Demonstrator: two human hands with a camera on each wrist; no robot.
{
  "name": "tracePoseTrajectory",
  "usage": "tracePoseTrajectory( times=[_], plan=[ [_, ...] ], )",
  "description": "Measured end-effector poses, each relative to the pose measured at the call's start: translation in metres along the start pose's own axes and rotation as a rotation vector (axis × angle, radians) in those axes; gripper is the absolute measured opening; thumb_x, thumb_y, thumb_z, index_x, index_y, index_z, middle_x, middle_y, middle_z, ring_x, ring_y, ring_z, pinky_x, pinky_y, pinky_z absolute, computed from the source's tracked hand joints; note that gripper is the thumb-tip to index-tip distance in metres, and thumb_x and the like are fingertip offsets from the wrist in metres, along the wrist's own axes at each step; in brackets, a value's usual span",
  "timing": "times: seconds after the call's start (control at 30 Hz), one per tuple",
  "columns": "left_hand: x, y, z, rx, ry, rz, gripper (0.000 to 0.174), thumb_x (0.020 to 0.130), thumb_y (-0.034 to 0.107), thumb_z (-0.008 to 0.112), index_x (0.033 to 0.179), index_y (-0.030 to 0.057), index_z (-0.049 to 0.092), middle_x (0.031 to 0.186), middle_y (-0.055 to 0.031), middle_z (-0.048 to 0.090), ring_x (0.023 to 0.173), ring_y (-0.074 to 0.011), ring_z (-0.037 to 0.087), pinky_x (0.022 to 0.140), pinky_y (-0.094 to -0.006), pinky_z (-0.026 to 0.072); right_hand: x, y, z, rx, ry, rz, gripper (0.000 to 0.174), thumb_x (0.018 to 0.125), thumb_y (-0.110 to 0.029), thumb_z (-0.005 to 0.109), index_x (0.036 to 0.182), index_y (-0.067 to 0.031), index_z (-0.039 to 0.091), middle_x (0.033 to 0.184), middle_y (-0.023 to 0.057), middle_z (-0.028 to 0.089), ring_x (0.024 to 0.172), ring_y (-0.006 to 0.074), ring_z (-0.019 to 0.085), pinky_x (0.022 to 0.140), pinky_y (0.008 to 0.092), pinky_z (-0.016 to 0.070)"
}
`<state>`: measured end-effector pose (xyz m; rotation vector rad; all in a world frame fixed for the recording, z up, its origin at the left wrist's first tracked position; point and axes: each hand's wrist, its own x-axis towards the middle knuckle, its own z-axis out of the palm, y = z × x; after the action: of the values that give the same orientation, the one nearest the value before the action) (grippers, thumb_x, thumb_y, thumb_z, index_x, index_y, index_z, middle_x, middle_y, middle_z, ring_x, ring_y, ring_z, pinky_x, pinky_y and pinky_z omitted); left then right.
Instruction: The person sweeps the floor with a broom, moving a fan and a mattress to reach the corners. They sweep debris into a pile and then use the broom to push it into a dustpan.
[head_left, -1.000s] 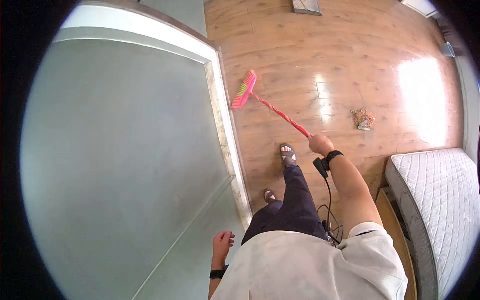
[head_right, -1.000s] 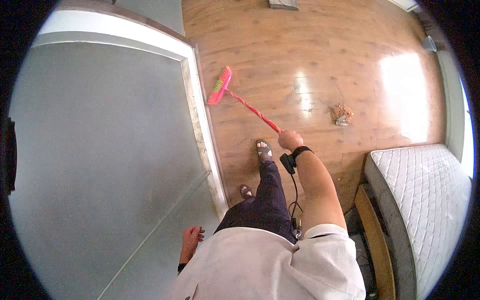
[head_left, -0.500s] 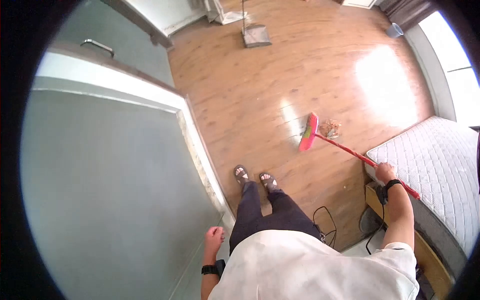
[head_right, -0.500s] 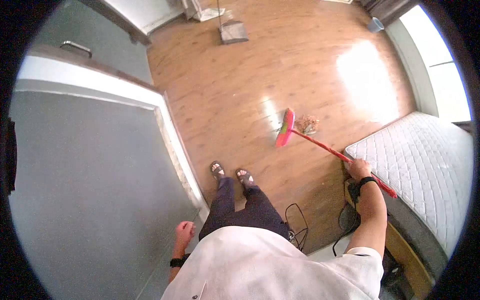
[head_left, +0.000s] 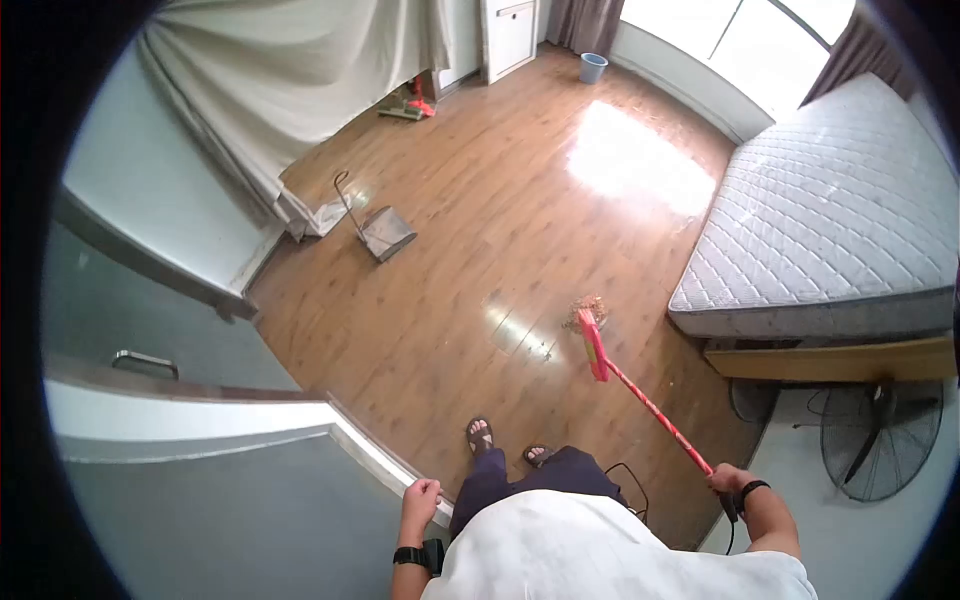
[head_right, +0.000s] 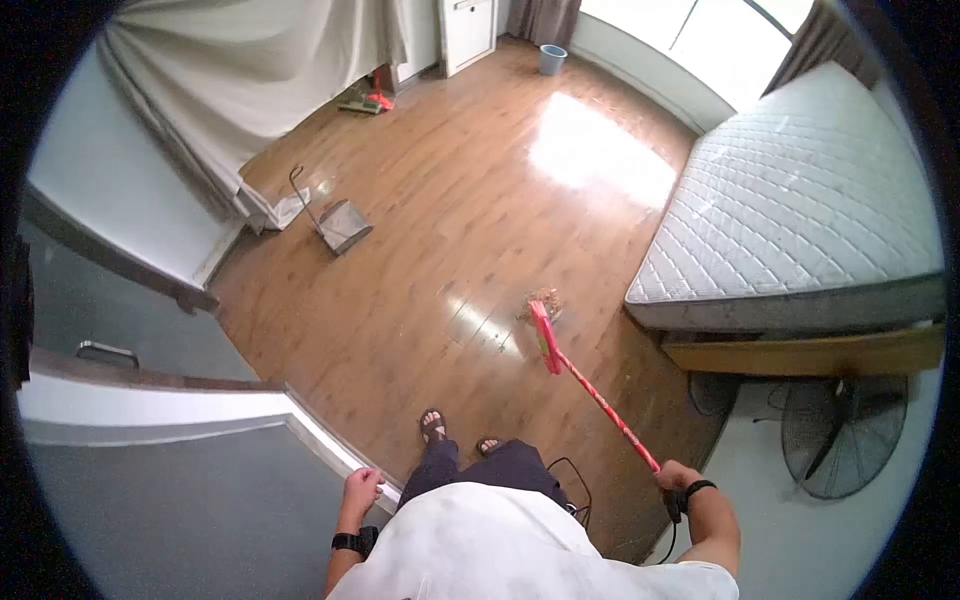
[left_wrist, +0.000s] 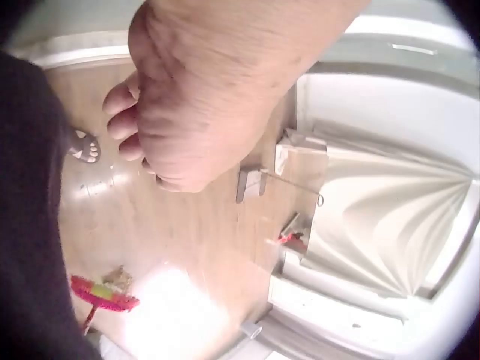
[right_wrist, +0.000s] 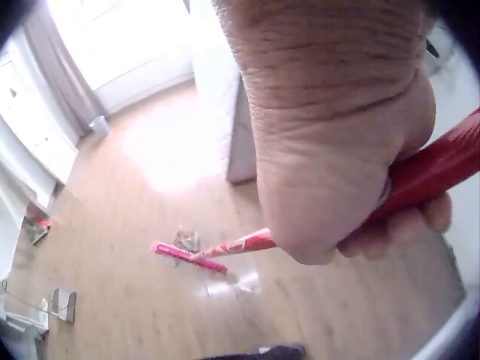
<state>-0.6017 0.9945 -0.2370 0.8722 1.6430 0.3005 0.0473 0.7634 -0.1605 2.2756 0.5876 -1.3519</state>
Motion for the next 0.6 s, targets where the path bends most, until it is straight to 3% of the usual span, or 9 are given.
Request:
tracePoseTrajectory(
  times=[0.03, 0.13, 0.3, 0.37, 0.47, 0.5, 0.6],
  plan=[
    [0.013, 0.016, -0.011, 0.032, -0.026, 0.019, 0.024, 0.091, 0.022, 0.061, 0.092, -0.0019, 0.065, 0.076, -0.0063, 0.068, 0.060, -0.0113, 0.060, 0.056, -0.0256, 0.0495, -0.016, 0.001, 0.032, 0.276, -0.111, 0.054, 0.027, 0.082, -0.026, 0.067, 0.075, 0.0002, 0.065, 0.071, 0.0135, 0.065, 0.061, 0.0256, 0.064, 0.055, 0.0401, 0.0493],
    [0.046, 0.051, -0.036, 0.238, -0.072, 0.159, 0.028, 0.088, 0.025, 0.061, 0.089, -0.0023, 0.066, 0.074, -0.0070, 0.067, 0.061, -0.0130, 0.061, 0.059, -0.0274, 0.0501, -0.048, 0.005, 0.117, 0.586, -0.219, 0.126, 0.023, 0.083, -0.018, 0.065, 0.070, -0.0013, 0.059, 0.062, 0.0081, 0.057, 0.049, 0.0190, 0.055, 0.046, 0.0372, 0.0420],
    [0.087, 0.102, -0.033, 0.399, -0.193, 0.209, 0.022, 0.092, 0.023, 0.061, 0.092, 0.0013, 0.063, 0.080, -0.0062, 0.067, 0.062, -0.0109, 0.059, 0.054, -0.0250, 0.0486, -0.088, -0.005, 0.244, 1.043, -0.257, 0.294, 0.022, 0.087, -0.013, 0.059, 0.068, -0.0025, 0.054, 0.059, 0.0076, 0.055, 0.047, 0.0213, 0.053, 0.044, 0.0377, 0.0426],
    [0.088, 0.126, -0.012, 0.267, -0.354, 0.174, 0.022, 0.091, 0.023, 0.062, 0.092, 0.0014, 0.063, 0.081, -0.0050, 0.066, 0.063, -0.0105, 0.059, 0.054, -0.0249, 0.0484, -0.094, -0.009, 0.279, 1.362, -0.363, 0.406, 0.026, 0.088, -0.010, 0.055, 0.064, -0.0048, 0.050, 0.057, 0.0070, 0.052, 0.046, 0.0227, 0.052, 0.044, 0.0379, 0.0447],
    [0.056, 0.184, 0.040, 0.396, -0.557, 0.271, 0.023, 0.091, 0.023, 0.064, 0.099, 0.0016, 0.063, 0.082, -0.0039, 0.065, 0.066, -0.0105, 0.059, 0.057, -0.0247, 0.0487, -0.072, -0.002, 0.337, 1.411, -0.350, 0.316, 0.022, 0.091, -0.010, 0.049, 0.069, -0.0055, 0.049, 0.054, 0.0079, 0.050, 0.045, 0.0256, 0.052, 0.045, 0.0411, 0.0476],
    [0.044, 0.200, 0.058, 0.471, -0.628, 0.318, 0.023, 0.091, 0.023, 0.064, 0.101, 0.0018, 0.063, 0.082, -0.0036, 0.065, 0.067, -0.0106, 0.059, 0.058, -0.0248, 0.0490, -0.091, -0.014, 0.316, 1.557, -0.359, 0.311, 0.023, 0.091, -0.011, 0.048, 0.068, -0.0062, 0.048, 0.054, 0.0077, 0.050, 0.044, 0.0251, 0.051, 0.043, 0.0405, 0.0470],
    [-0.002, 0.248, 0.119, 0.578, -0.765, 0.355, 0.025, 0.089, 0.020, 0.067, 0.104, 0.0006, 0.064, 0.080, -0.0021, 0.062, 0.069, -0.0078, 0.056, 0.061, -0.0231, 0.0471, -0.058, -0.010, 0.325, 1.745, -0.284, 0.308, 0.020, 0.090, -0.012, 0.051, 0.072, -0.0060, 0.049, 0.057, 0.0067, 0.050, 0.047, 0.0225, 0.051, 0.045, 0.0377, 0.0453]
  ],
)
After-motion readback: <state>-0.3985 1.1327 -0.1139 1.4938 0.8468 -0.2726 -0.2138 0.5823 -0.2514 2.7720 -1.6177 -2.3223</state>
